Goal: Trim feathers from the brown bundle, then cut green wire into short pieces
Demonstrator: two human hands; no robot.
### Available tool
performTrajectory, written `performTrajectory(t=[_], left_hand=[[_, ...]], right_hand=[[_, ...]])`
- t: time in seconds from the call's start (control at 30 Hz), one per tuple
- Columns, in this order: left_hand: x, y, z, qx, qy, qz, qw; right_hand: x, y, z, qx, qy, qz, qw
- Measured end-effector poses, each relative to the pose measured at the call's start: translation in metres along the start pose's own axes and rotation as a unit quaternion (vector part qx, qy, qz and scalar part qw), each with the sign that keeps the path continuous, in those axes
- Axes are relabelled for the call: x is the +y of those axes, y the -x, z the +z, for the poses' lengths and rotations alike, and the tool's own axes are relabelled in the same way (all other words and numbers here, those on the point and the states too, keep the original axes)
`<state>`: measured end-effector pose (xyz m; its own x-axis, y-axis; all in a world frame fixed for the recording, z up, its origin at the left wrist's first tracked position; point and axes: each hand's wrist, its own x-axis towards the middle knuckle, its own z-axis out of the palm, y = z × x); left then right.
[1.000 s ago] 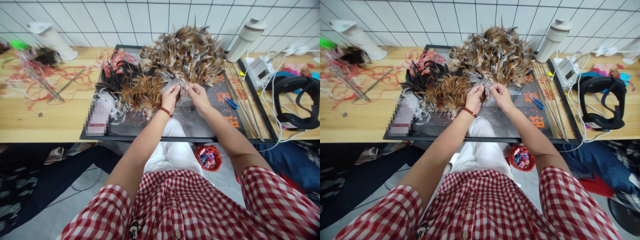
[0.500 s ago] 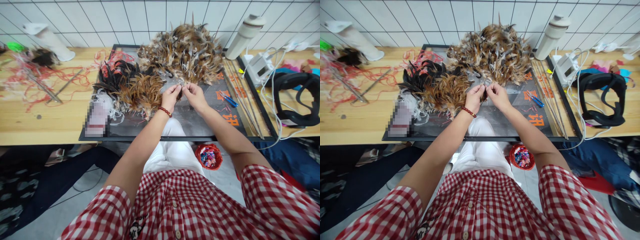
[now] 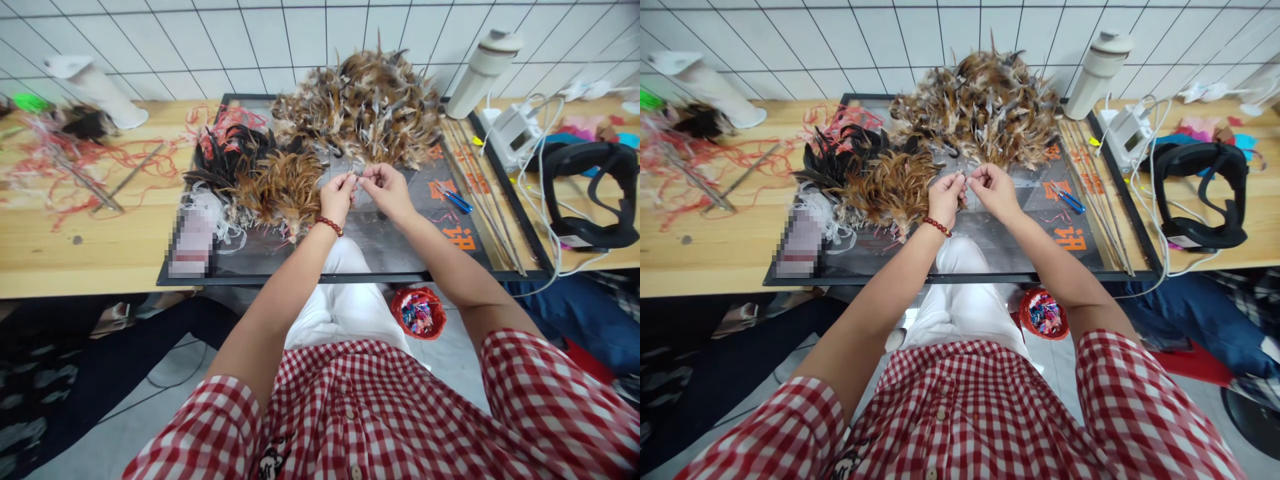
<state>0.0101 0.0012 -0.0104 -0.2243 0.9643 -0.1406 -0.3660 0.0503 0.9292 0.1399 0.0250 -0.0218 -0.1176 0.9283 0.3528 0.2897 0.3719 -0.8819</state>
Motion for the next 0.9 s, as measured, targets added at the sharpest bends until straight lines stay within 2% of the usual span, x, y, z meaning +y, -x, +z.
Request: performTrajectory(t=[0.23, 0.4, 0.7, 0.9], left_hand=[[0.003, 0.001, -0.001, -0.021, 0.002, -0.007, 1.000], [0.006, 0.006, 0.000, -0.047, -0.005, -0.023, 0.999], [0.003, 0.006, -0.001, -0.075, -0.040, -0.031, 0.996], [0.006, 0.008, -0.002, -0.083, -0.040, -0.038, 0.995]], right_hand=[[0.004, -0.002, -0.002, -0.027, -0.033, -0.036, 0.998], [0.008, -0.005, -0.003, -0.021, -0.023, -0.049, 0.998], [0.000, -0.004, -0.011, -0.006, 0.011, -0.037, 0.999], [-0.007, -0.006, -0.018, -0.048, -0.092, 0.019, 0.994]])
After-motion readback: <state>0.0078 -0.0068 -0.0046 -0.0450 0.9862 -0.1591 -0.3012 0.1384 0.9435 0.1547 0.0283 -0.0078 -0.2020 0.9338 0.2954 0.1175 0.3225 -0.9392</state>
